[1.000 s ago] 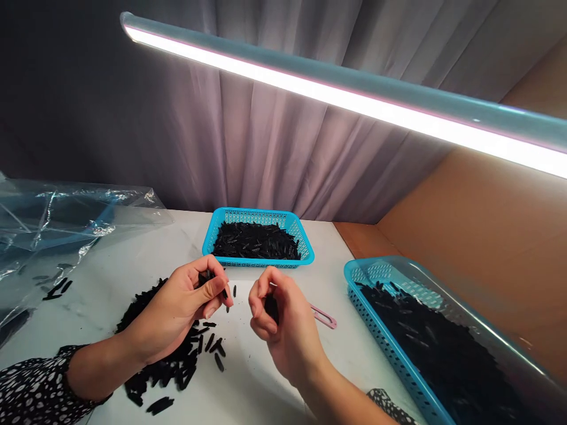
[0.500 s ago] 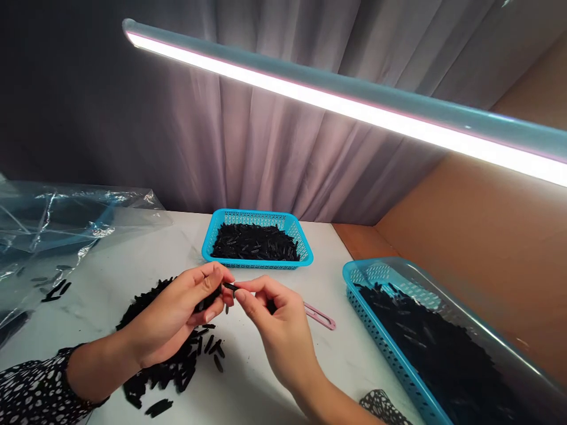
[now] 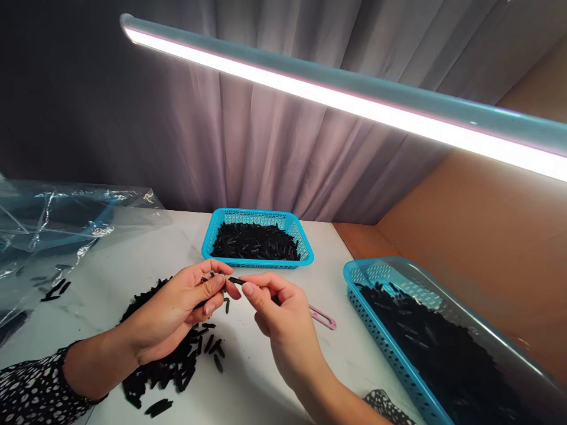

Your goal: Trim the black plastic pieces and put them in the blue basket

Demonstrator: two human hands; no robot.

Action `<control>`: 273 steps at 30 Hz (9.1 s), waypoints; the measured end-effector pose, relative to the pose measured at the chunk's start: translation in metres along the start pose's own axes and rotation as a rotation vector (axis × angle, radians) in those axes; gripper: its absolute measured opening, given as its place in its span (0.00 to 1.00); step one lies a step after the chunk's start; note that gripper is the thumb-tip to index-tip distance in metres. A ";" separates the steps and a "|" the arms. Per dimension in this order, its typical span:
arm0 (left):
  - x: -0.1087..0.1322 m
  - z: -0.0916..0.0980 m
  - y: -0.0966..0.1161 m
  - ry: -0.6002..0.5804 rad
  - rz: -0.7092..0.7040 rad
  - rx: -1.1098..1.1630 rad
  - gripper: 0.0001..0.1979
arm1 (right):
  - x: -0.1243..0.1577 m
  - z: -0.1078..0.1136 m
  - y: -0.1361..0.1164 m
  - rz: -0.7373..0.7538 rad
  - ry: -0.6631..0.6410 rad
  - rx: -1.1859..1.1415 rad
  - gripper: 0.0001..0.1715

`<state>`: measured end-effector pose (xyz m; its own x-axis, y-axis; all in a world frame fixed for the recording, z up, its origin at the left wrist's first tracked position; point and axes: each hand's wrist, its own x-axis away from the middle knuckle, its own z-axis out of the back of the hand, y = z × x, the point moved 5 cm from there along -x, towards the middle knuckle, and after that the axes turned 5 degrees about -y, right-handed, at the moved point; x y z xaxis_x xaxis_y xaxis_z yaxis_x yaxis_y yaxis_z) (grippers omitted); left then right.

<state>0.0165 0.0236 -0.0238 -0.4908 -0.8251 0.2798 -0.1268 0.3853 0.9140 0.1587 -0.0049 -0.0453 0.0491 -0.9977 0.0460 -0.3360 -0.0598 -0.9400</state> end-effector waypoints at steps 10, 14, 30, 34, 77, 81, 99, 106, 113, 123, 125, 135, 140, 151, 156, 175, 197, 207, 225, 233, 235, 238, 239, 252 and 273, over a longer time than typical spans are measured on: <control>0.001 0.002 0.004 0.007 -0.019 0.012 0.05 | 0.004 0.007 -0.003 0.170 0.087 0.230 0.14; 0.004 0.000 0.006 0.013 -0.013 -0.015 0.05 | 0.004 0.009 -0.001 0.152 0.083 0.203 0.14; 0.005 -0.010 0.002 -0.146 -0.028 -0.143 0.08 | -0.004 -0.007 0.007 -0.126 -0.065 -0.103 0.21; 0.004 -0.009 0.002 -0.153 -0.031 -0.185 0.08 | -0.004 -0.007 0.010 -0.106 -0.108 0.015 0.23; 0.007 -0.008 0.007 -0.096 -0.027 -0.065 0.10 | -0.003 -0.010 0.006 -0.165 -0.073 -0.243 0.21; 0.007 -0.009 0.007 -0.124 -0.027 -0.077 0.11 | -0.003 -0.013 0.009 -0.173 -0.107 -0.110 0.23; 0.001 -0.002 0.003 -0.073 -0.016 -0.059 0.12 | -0.002 -0.003 0.000 -0.025 0.014 -0.039 0.20; 0.002 -0.005 0.008 -0.094 -0.086 -0.145 0.12 | 0.000 -0.006 -0.002 -0.055 0.000 -0.102 0.25; 0.003 -0.007 0.006 -0.101 -0.063 -0.153 0.11 | 0.001 -0.006 -0.001 -0.069 -0.014 -0.137 0.25; 0.005 -0.009 0.008 -0.087 -0.058 -0.189 0.07 | 0.000 -0.004 -0.003 -0.041 -0.025 -0.011 0.24; 0.004 -0.007 0.008 -0.077 -0.076 -0.166 0.07 | -0.005 0.004 -0.014 -0.027 -0.106 0.207 0.22; -0.001 -0.003 0.004 -0.102 -0.036 -0.141 0.15 | -0.016 0.087 -0.073 -0.249 -0.002 1.738 0.13; -0.001 0.002 0.010 -0.035 -0.003 -0.180 0.10 | 0.005 0.101 -0.102 -0.222 0.223 1.829 0.13; 0.005 -0.006 0.007 -0.119 -0.036 -0.192 0.09 | 0.014 0.103 -0.108 -0.024 0.323 1.452 0.16; 0.009 -0.005 0.008 -0.114 -0.089 -0.199 0.09 | -0.004 0.017 -0.064 0.145 -0.122 0.962 0.21; 0.001 0.007 0.006 -0.038 0.018 -0.001 0.12 | -0.016 0.005 -0.023 0.025 -0.136 0.397 0.23; 0.005 0.002 0.013 -0.115 -0.082 -0.140 0.17 | -0.011 0.008 -0.022 0.158 -0.025 0.285 0.16; 0.006 -0.003 0.012 -0.160 -0.130 -0.242 0.16 | 0.006 -0.012 -0.028 0.296 -0.035 0.523 0.11; 0.013 -0.010 0.017 -0.152 -0.138 -0.163 0.17 | -0.003 -0.004 -0.014 0.098 -0.063 0.152 0.13; 0.011 -0.004 0.014 -0.133 -0.160 -0.165 0.15 | -0.001 -0.001 -0.015 0.139 -0.014 0.202 0.14; 0.010 -0.004 0.014 -0.128 -0.166 -0.166 0.14 | -0.001 0.000 -0.014 0.149 -0.001 0.207 0.14; 0.010 -0.005 0.014 -0.134 -0.170 -0.161 0.12 | 0.001 0.000 -0.014 0.166 0.016 0.211 0.13; 0.010 -0.006 0.014 -0.137 -0.173 -0.166 0.11 | 0.002 0.000 -0.014 0.170 0.019 0.214 0.13; 0.003 -0.001 0.006 -0.129 -0.227 -0.479 0.11 | -0.099 0.034 -0.040 0.351 0.108 1.106 0.18; 0.015 -0.005 0.012 -0.064 -0.383 -0.765 0.12 | 0.011 0.063 0.006 -0.092 -0.119 0.427 0.16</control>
<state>0.0120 0.0138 -0.0066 -0.5835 -0.8077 -0.0848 0.3112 -0.3188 0.8953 0.2162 -0.0141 -0.0713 0.1764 -0.9769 0.1204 0.0921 -0.1054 -0.9902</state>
